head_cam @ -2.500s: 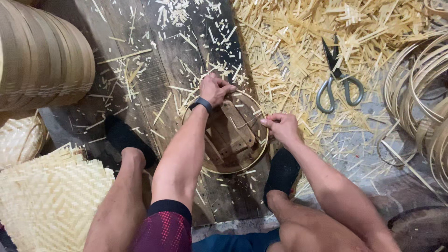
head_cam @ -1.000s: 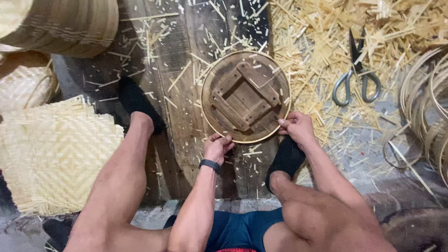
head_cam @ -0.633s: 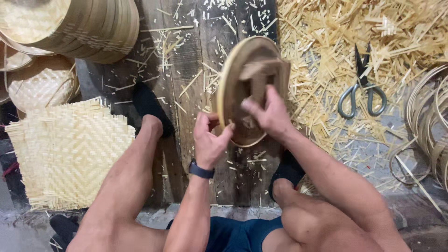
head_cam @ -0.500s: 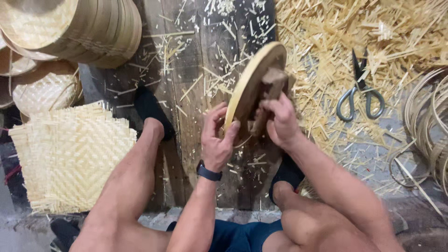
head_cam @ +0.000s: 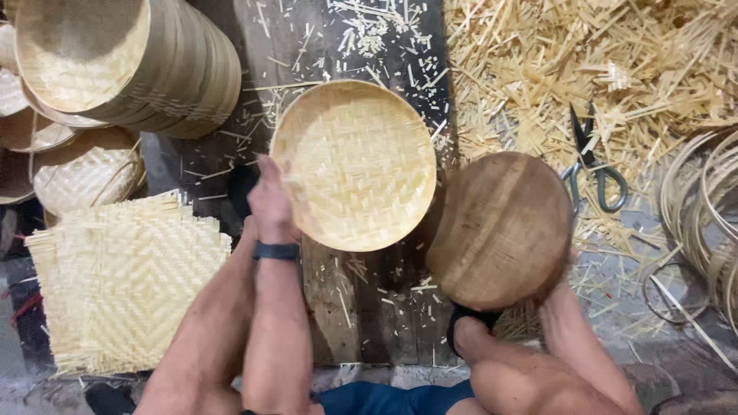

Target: The person places a circular bamboo frame onto a woven mat, presses it down, and uses shears to trim the excess mat material around the frame's edge. They then flip the frame to reveal the finished circular tray and stack it with others.

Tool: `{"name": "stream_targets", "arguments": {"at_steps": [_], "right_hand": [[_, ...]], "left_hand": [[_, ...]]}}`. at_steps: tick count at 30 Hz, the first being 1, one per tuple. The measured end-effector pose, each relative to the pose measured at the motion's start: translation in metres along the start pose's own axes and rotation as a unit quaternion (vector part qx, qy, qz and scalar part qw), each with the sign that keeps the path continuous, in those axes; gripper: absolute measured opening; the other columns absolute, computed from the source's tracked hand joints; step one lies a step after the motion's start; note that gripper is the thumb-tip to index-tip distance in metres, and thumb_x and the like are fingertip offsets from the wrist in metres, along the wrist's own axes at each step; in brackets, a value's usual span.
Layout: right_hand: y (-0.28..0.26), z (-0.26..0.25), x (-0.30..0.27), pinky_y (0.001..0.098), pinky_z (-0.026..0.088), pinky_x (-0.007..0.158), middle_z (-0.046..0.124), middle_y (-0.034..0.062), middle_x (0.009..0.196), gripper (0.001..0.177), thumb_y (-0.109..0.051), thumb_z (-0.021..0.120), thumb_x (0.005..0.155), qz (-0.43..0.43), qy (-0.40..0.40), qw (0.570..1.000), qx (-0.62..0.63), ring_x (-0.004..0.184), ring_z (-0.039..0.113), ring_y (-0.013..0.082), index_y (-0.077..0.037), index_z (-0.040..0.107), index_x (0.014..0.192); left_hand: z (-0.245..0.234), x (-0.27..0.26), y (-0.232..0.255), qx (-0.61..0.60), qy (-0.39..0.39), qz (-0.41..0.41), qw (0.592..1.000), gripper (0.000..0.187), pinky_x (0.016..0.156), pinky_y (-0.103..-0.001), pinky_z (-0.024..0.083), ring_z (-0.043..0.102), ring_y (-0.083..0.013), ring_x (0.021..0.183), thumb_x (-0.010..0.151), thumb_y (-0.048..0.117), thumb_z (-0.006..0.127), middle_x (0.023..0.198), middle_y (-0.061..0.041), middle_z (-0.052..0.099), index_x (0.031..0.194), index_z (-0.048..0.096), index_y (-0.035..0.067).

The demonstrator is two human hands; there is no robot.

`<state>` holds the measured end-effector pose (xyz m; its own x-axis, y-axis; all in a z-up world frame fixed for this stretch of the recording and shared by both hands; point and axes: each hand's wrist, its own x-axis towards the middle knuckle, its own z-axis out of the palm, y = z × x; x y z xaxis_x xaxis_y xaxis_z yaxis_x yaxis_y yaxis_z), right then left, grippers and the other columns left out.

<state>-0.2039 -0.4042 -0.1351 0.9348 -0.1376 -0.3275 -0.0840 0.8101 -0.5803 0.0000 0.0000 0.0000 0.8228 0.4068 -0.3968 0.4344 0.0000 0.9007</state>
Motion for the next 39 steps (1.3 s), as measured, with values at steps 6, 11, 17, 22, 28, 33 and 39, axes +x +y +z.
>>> {"name": "stream_targets", "arguments": {"at_steps": [6, 11, 17, 22, 28, 33, 39], "right_hand": [[0.060, 0.049, 0.037, 0.0450, 0.048, 0.110, 0.057, 0.0110, 0.145, 0.055, -0.043, 0.042, 0.106, 0.095, 0.033, 0.995, 0.008, 0.131, 0.055, 0.0283, -0.009, 0.047, 0.149], [0.046, 0.050, 0.023, 0.0422, 0.054, 0.099, 0.064, 0.0190, 0.128, 0.067, -0.051, 0.036, 0.105, 0.159, 0.011, 0.986, -0.044, 0.116, 0.063, 0.0283, 0.006, 0.053, 0.138], [0.031, 0.028, 0.016, 0.0318, 0.057, 0.065, 0.069, 0.0138, 0.104, 0.044, -0.034, 0.052, 0.104, 0.054, 0.132, 0.927, -0.346, 0.081, 0.067, 0.0189, 0.000, 0.059, 0.130], [0.003, 0.070, 0.032, 0.0270, 0.055, 0.057, 0.072, 0.0094, 0.088, 0.025, -0.017, 0.075, 0.092, 0.037, 0.132, 0.855, -0.501, 0.073, 0.065, 0.0122, 0.002, 0.070, 0.107], [0.010, 0.085, 0.023, 0.0265, 0.057, 0.058, 0.074, 0.0102, 0.077, 0.015, -0.014, 0.071, 0.096, 0.073, 0.155, 0.813, -0.556, 0.066, 0.071, 0.0125, 0.002, 0.071, 0.094], [0.007, 0.035, 0.012, 0.0282, 0.056, 0.066, 0.071, 0.0104, 0.083, 0.011, -0.009, 0.067, 0.100, -0.099, 0.089, 0.763, -0.632, 0.072, 0.068, 0.0139, 0.002, 0.070, 0.100], [0.008, -0.007, -0.014, 0.0345, 0.054, 0.069, 0.069, 0.0126, 0.084, 0.045, -0.011, 0.067, 0.098, -0.123, 0.214, 0.758, -0.603, 0.072, 0.066, 0.0177, 0.001, 0.053, 0.139]], "left_hand": [[-0.023, 0.043, 0.008, -0.094, -0.128, -0.115, 0.981, 0.067, 0.088, -0.036, 0.063, 0.075, -0.0231, 0.103, 0.095, 0.056, 0.050, 0.116, -0.014, 0.075, 0.125, 0.062, -0.002], [-0.013, 0.078, -0.069, -0.054, -0.164, -0.115, 0.978, 0.063, 0.090, -0.036, 0.056, 0.068, -0.0209, 0.106, 0.097, 0.050, 0.061, 0.122, -0.011, 0.071, 0.130, 0.063, -0.004], [0.017, 0.108, -0.151, 0.003, -0.202, -0.118, 0.972, 0.065, 0.088, -0.035, 0.055, 0.066, -0.0186, 0.102, 0.099, 0.050, 0.063, 0.123, -0.012, 0.071, 0.135, 0.065, -0.004], [0.049, 0.058, -0.113, 0.314, -0.043, 0.289, 0.904, 0.051, 0.096, -0.044, 0.053, 0.066, -0.0298, 0.113, 0.102, 0.039, 0.067, 0.122, -0.018, 0.072, 0.132, 0.067, -0.002], [0.117, -0.112, -0.099, 0.360, -0.317, 0.432, 0.763, 0.040, 0.107, -0.048, 0.042, 0.054, -0.0374, 0.126, 0.084, 0.022, 0.074, 0.123, -0.020, 0.059, 0.117, 0.059, 0.005], [0.132, -0.164, -0.133, 0.371, -0.308, 0.453, 0.750, 0.054, 0.121, -0.055, 0.031, 0.038, -0.0447, 0.147, 0.093, 0.015, 0.065, 0.152, -0.025, 0.050, 0.143, 0.049, 0.000], [0.086, -0.139, -0.158, 0.472, -0.325, 0.494, 0.654, 0.065, 0.119, -0.054, 0.034, 0.043, -0.0427, 0.144, 0.079, 0.006, 0.062, 0.150, -0.026, 0.051, 0.143, 0.052, -0.002]]}}
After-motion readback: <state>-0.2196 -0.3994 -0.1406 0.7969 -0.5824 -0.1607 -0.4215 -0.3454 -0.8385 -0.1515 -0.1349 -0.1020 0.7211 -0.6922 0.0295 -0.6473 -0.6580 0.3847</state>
